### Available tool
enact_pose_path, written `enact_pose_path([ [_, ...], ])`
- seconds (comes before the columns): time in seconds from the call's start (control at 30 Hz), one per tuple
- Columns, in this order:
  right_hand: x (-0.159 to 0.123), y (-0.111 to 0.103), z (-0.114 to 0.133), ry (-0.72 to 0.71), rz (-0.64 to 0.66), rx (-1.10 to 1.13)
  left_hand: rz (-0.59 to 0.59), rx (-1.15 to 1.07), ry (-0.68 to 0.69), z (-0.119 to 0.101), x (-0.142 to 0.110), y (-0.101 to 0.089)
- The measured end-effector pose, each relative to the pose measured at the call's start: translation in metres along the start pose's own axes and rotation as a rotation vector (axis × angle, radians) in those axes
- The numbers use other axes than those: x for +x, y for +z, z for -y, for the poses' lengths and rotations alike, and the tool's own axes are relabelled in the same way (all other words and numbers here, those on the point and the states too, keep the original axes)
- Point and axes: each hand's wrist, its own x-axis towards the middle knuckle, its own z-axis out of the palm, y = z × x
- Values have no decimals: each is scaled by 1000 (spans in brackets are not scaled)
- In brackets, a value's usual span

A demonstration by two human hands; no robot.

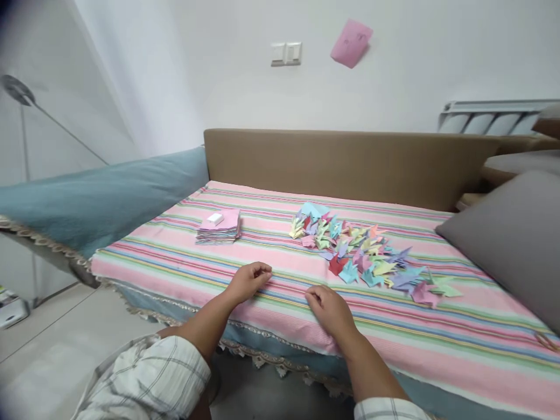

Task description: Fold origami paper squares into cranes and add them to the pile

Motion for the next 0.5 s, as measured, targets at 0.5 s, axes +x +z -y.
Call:
enact_pose_path([
  [0.5, 3, 11, -1, 49, 10, -43, -511, 554, -61, 44, 80, -156],
])
